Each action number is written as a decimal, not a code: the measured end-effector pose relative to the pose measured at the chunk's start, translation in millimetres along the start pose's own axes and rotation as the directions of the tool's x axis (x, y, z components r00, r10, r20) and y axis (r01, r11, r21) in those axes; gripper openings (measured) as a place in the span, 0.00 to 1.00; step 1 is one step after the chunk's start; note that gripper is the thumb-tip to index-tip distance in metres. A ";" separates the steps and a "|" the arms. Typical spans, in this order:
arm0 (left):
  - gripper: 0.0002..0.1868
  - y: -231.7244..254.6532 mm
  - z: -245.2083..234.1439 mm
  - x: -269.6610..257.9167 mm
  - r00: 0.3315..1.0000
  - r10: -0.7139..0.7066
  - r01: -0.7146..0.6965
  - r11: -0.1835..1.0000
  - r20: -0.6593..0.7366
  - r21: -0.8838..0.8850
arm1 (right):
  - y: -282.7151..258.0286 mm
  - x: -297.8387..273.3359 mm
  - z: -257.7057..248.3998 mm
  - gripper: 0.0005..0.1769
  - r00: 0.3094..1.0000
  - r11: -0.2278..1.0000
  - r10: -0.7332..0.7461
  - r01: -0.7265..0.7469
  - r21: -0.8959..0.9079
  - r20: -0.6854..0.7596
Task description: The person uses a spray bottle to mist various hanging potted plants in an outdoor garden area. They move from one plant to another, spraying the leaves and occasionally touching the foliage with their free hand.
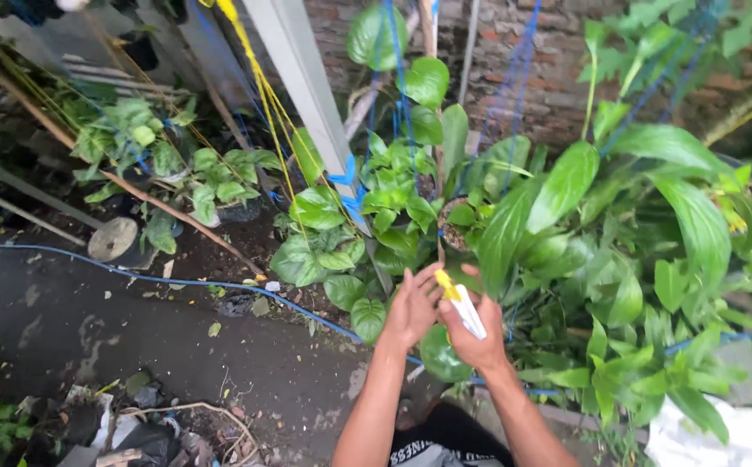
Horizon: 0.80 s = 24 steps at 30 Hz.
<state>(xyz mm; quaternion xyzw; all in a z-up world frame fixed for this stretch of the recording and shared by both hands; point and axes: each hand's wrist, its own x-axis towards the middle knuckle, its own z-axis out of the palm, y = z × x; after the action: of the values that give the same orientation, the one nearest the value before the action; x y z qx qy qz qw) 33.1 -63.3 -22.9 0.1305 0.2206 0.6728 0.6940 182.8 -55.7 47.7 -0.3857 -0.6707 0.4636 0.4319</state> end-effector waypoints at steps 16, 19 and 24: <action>0.21 62.5 -30.5 -3.3 0.981 0.136 -0.111 0.979 -0.142 0.170 | -30.9 49.7 46.0 0.27 0.991 0.991 -0.118 0.121 -0.050 0.060; 0.21 69.0 -18.8 -1.3 0.982 0.132 -0.103 0.973 -0.133 0.204 | -55.1 53.5 47.4 0.40 0.982 0.985 -0.134 0.147 -0.093 0.134; 0.19 78.6 -34.7 11.8 0.976 0.127 -0.079 0.963 -0.177 0.257 | -11.4 67.2 64.8 0.30 0.996 0.996 -0.088 0.088 -0.011 0.011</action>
<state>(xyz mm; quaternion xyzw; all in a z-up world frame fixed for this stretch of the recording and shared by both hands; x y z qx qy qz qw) -52.6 -50.9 -17.1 0.1624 0.3620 0.6846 0.6115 98.6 -15.8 60.7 -0.3559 -0.6917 0.4423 0.4463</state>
